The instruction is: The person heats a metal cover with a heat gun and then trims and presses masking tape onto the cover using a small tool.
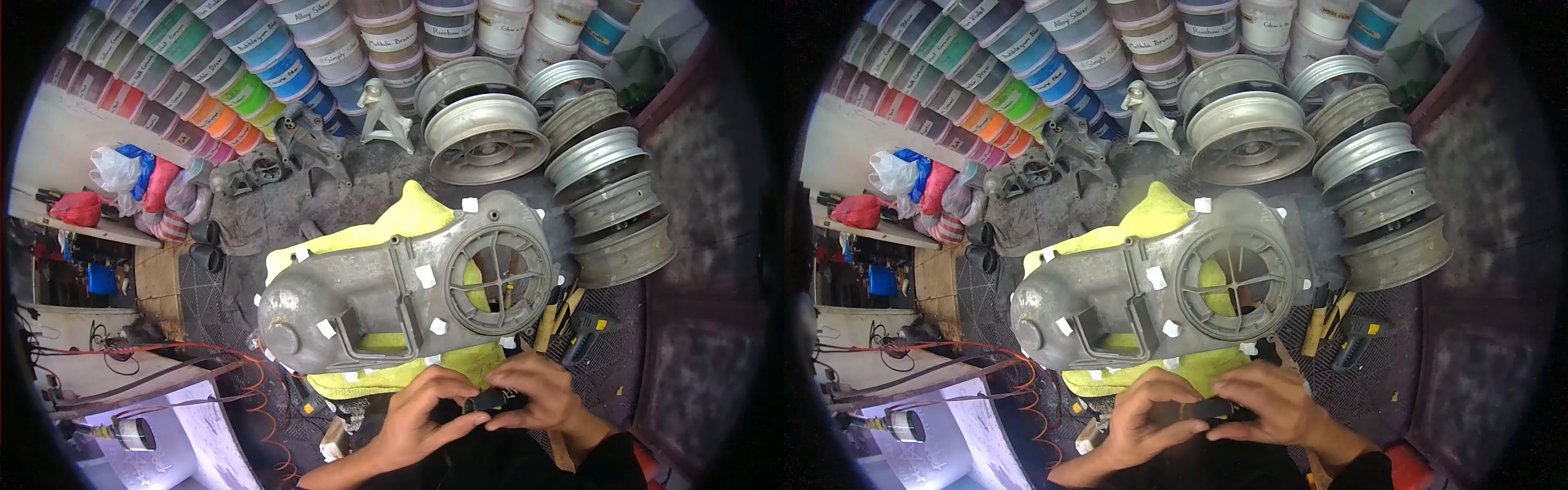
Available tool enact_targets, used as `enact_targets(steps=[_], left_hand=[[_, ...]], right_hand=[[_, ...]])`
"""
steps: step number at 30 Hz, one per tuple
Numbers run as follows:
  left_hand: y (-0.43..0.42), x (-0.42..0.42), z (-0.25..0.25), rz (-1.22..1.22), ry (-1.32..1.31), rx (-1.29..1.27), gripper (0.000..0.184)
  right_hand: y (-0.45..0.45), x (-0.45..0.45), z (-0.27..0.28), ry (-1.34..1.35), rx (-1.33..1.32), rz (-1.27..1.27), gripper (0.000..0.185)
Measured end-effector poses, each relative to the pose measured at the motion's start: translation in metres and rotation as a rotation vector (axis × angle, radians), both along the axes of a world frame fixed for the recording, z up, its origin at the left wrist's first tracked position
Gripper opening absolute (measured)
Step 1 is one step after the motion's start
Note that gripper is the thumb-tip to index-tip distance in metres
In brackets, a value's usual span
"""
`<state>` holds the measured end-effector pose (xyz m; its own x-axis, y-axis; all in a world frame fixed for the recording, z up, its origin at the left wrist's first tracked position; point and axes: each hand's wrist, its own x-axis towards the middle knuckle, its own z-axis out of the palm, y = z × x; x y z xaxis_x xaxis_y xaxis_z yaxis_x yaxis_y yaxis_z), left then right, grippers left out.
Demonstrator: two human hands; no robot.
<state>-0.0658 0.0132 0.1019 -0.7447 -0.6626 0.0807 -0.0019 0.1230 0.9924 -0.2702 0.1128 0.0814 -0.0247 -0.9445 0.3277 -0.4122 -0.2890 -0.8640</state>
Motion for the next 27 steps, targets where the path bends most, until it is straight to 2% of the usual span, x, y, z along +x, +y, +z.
enact_targets(steps=[4,5,6,9,11,12,15,20,22,23,26,27], left_hand=[[-0.006,0.013,-0.002,0.033,-0.039,0.051,0.031],[-0.002,0.018,-0.009,0.058,-0.012,0.183,0.029],[0.003,0.021,-0.012,0.100,0.016,0.348,0.029],[0.000,0.025,-0.015,0.131,0.033,0.357,0.027],[0.002,0.025,-0.017,0.203,0.058,0.449,0.027],[0.002,0.026,-0.019,0.211,0.032,0.416,0.027],[0.007,0.030,-0.021,0.215,-0.077,0.293,0.025],[0.012,0.027,-0.021,0.158,-0.190,0.087,0.023],[0.013,0.020,-0.022,0.108,-0.165,0.125,0.025],[0.013,0.017,-0.022,0.086,-0.156,0.145,0.026],[0.013,0.006,-0.019,0.120,-0.117,0.185,0.027],[0.013,0.006,-0.018,0.109,-0.138,0.151,0.027]], right_hand=[[-0.009,0.021,0.001,-0.149,0.110,0.013,0.029],[-0.011,0.023,0.002,-0.199,0.159,0.005,0.024],[-0.012,0.024,0.002,-0.235,0.210,-0.009,0.021],[-0.014,0.033,0.004,-0.380,0.347,-0.077,0.016],[-0.015,0.039,0.002,-0.460,0.408,-0.062,0.018],[-0.016,0.040,0.001,-0.501,0.435,-0.053,0.020],[-0.015,0.039,0.000,-0.206,0.248,-0.036,0.027],[-0.006,0.038,-0.001,-0.116,0.215,-0.014,0.034],[0.008,0.034,-0.017,-0.067,0.236,-0.025,0.032],[0.013,0.028,-0.021,-0.171,0.287,-0.028,0.025],[0.029,0.016,-0.048,-0.464,0.443,-0.223,0.018],[0.032,0.018,-0.055,-0.598,0.476,-0.364,0.012]])
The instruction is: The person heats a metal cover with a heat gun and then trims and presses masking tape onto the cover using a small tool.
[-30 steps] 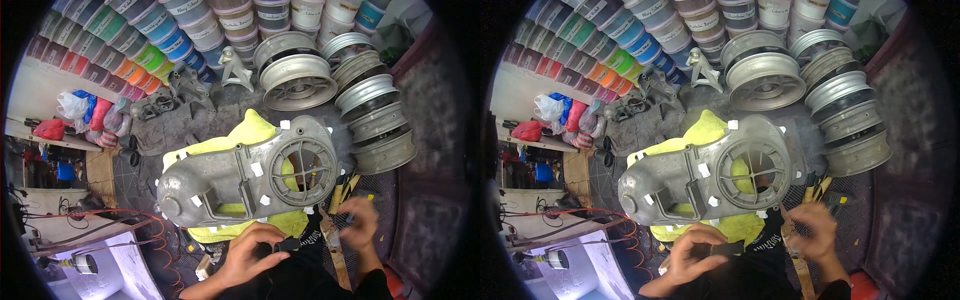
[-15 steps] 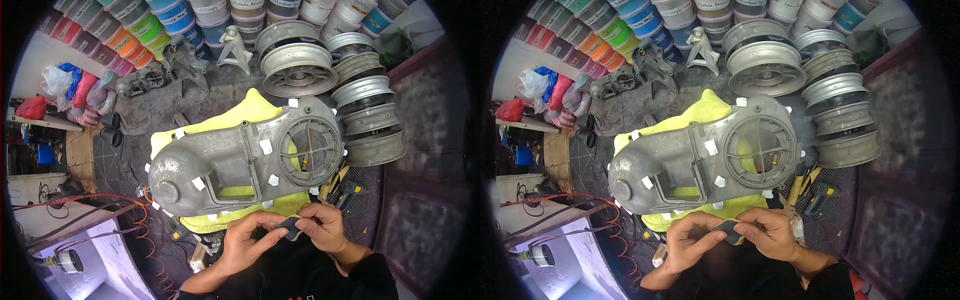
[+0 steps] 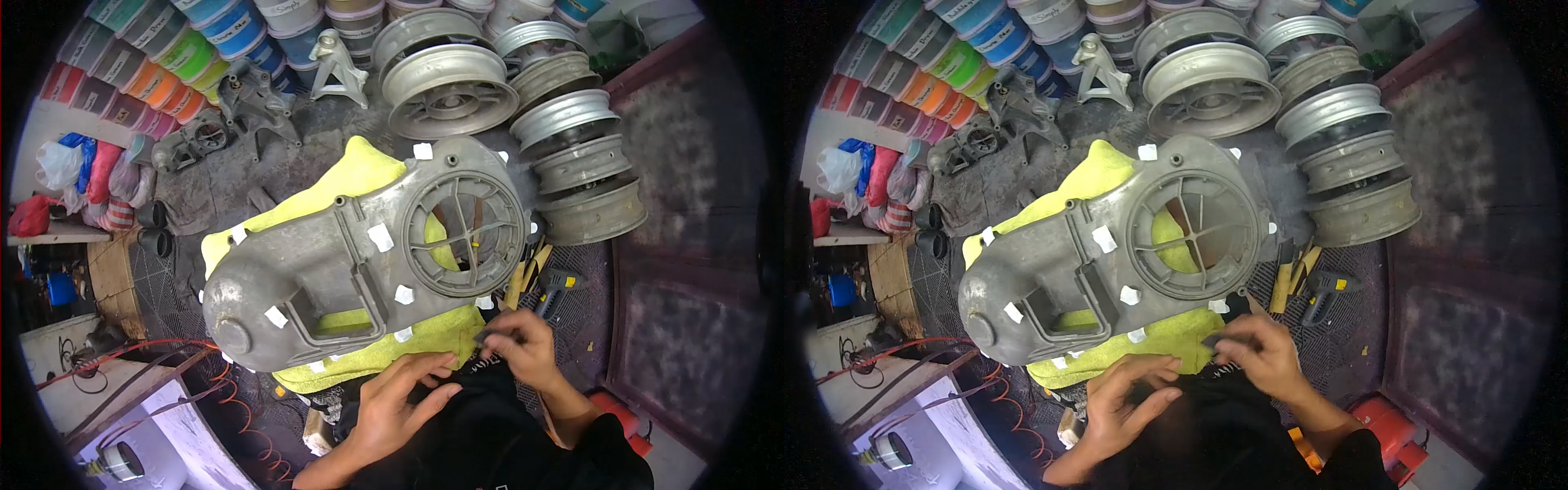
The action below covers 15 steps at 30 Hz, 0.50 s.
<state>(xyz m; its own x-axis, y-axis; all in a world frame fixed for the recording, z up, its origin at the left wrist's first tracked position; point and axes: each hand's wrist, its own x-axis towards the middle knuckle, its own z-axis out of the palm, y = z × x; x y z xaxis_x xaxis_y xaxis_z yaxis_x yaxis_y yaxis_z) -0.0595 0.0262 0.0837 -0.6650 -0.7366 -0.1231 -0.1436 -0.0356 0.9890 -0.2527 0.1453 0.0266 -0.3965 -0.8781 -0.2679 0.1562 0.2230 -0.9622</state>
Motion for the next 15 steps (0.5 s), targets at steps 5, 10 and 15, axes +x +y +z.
enact_targets(steps=[5,10,15], left_hand=[[-0.008,0.014,-0.001,-0.027,-0.065,-0.148,0.025],[-0.009,0.013,-0.004,-0.055,-0.104,-0.150,0.021],[-0.009,0.013,-0.005,-0.082,-0.129,-0.125,0.019]], right_hand=[[0.007,-0.008,-0.030,-0.134,-0.094,-0.184,0.010],[0.000,-0.004,-0.040,-0.076,-0.086,-0.220,0.013],[0.012,-0.011,-0.051,-0.063,-0.093,-0.252,0.015]])
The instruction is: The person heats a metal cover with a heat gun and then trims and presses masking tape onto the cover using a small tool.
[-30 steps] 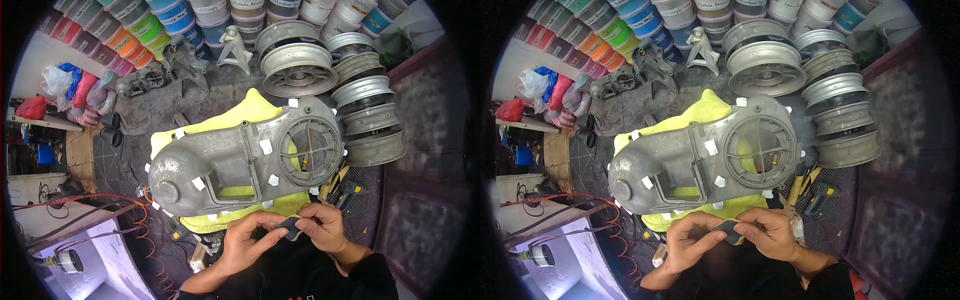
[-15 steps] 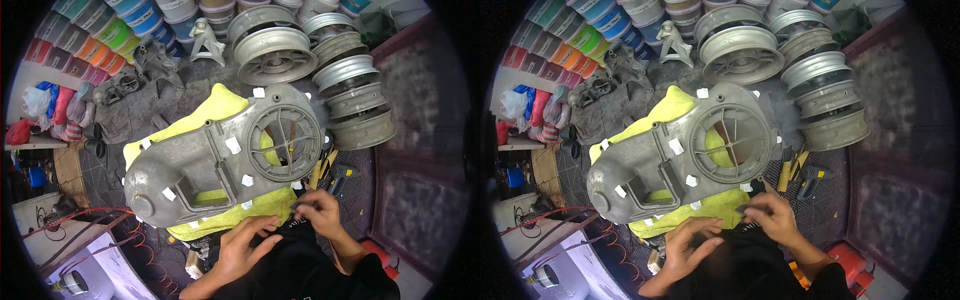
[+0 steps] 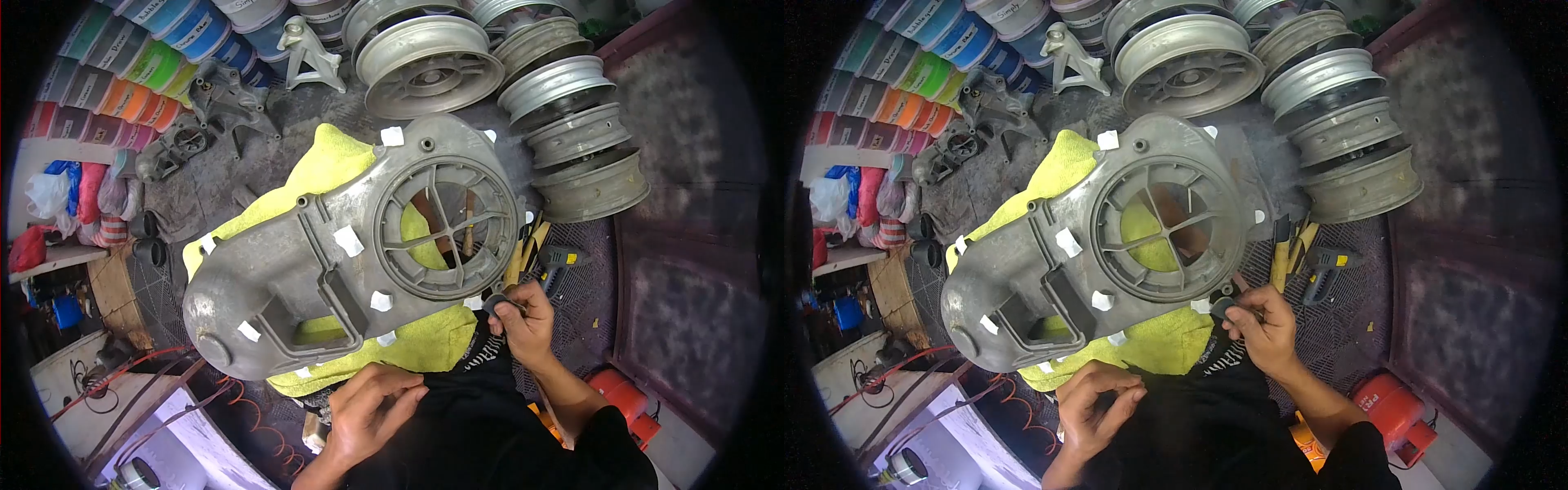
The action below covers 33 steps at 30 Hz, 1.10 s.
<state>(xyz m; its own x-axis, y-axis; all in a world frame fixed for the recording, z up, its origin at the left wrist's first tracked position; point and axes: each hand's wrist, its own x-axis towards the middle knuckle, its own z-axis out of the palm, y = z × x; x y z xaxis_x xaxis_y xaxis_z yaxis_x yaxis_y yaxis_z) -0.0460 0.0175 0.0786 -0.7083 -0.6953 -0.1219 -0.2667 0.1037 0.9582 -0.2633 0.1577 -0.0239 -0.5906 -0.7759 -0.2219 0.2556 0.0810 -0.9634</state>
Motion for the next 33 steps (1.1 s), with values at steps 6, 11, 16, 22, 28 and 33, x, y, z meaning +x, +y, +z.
enact_targets(steps=[6,11,16,22,28,33], left_hand=[[-0.006,-0.001,-0.001,-0.015,0.019,-0.006,0.019],[-0.006,0.001,-0.004,-0.015,0.003,0.031,0.021],[-0.008,-0.018,-0.002,-0.101,0.081,0.094,0.028],[-0.005,-0.015,-0.007,-0.100,0.096,0.115,0.026],[-0.003,0.005,-0.012,0.040,0.150,0.171,0.020],[0.001,0.023,-0.015,0.201,0.150,0.283,0.020]], right_hand=[[-0.011,0.000,0.009,0.198,0.060,0.083,0.014],[0.005,-0.005,0.017,0.243,0.024,0.085,0.013],[-0.010,0.000,0.052,0.176,-0.107,0.448,0.015],[-0.011,0.010,0.057,0.234,-0.118,0.546,0.023],[-0.041,0.025,0.070,0.726,-0.119,0.594,0.034],[-0.070,0.039,0.090,0.972,-0.227,0.715,0.052]])
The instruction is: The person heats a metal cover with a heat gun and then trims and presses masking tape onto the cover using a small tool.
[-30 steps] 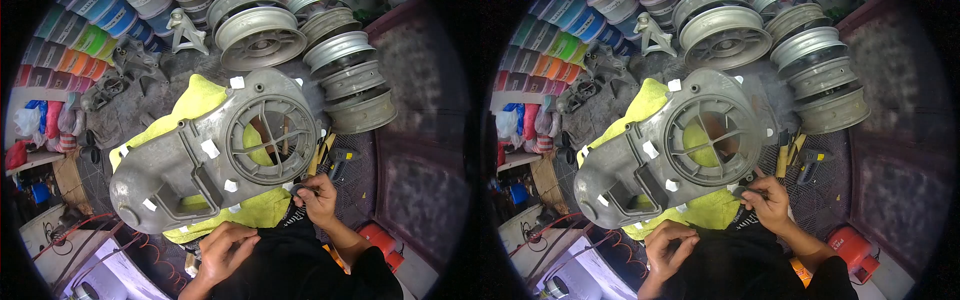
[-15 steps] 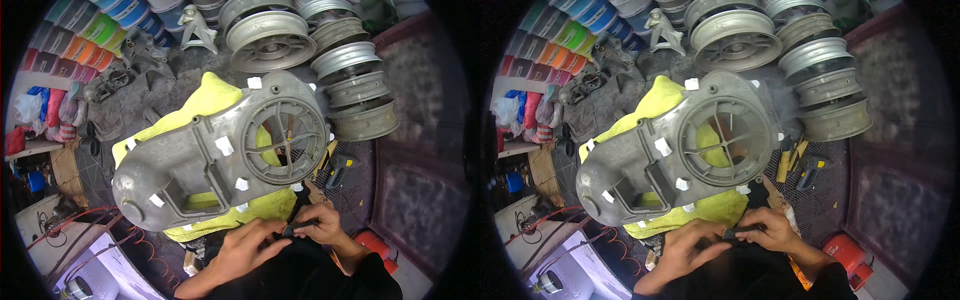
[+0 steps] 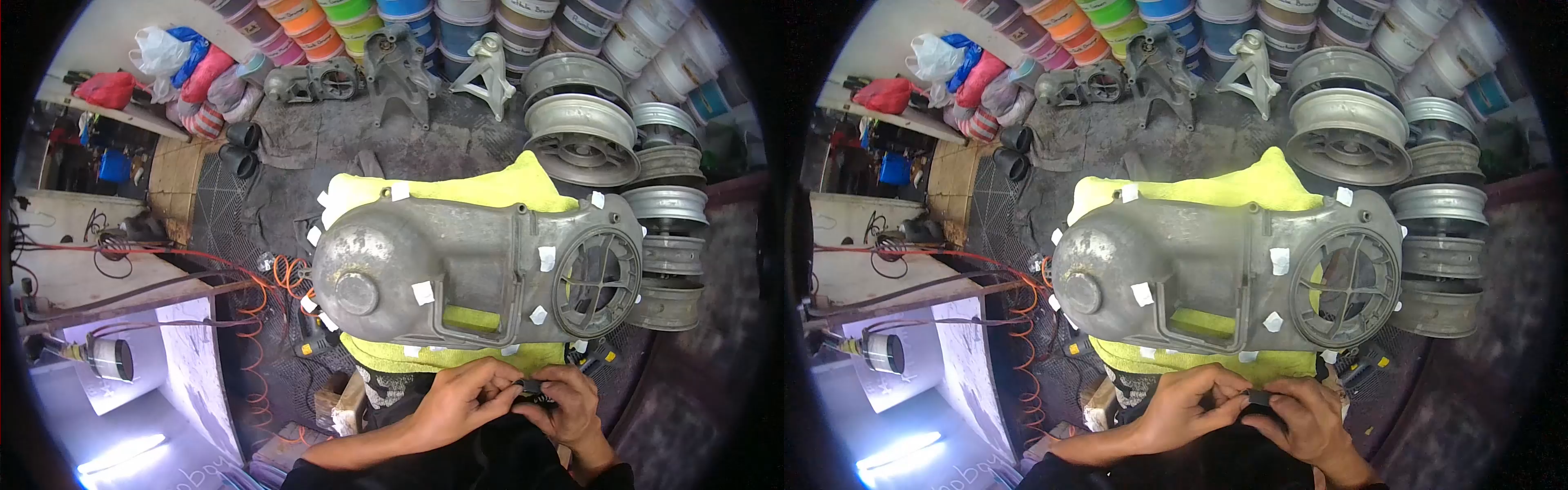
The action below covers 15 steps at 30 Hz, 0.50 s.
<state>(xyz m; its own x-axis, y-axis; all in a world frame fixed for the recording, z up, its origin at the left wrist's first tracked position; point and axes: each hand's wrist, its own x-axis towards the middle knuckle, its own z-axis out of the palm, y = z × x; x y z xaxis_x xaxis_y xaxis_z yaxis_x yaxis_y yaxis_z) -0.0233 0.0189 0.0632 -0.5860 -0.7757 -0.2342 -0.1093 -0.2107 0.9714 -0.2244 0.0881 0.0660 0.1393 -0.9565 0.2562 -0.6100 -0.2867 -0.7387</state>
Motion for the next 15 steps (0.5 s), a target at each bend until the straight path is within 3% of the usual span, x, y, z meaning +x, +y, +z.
enact_targets(steps=[9,15], left_hand=[[0.016,0.031,-0.007,0.082,0.162,0.295,0.029],[0.013,0.042,-0.008,0.029,0.066,0.002,0.029]], right_hand=[[-0.024,0.001,0.016,0.014,0.047,0.269,0.031],[-0.025,0.008,0.019,-0.028,0.158,0.271,0.035]])
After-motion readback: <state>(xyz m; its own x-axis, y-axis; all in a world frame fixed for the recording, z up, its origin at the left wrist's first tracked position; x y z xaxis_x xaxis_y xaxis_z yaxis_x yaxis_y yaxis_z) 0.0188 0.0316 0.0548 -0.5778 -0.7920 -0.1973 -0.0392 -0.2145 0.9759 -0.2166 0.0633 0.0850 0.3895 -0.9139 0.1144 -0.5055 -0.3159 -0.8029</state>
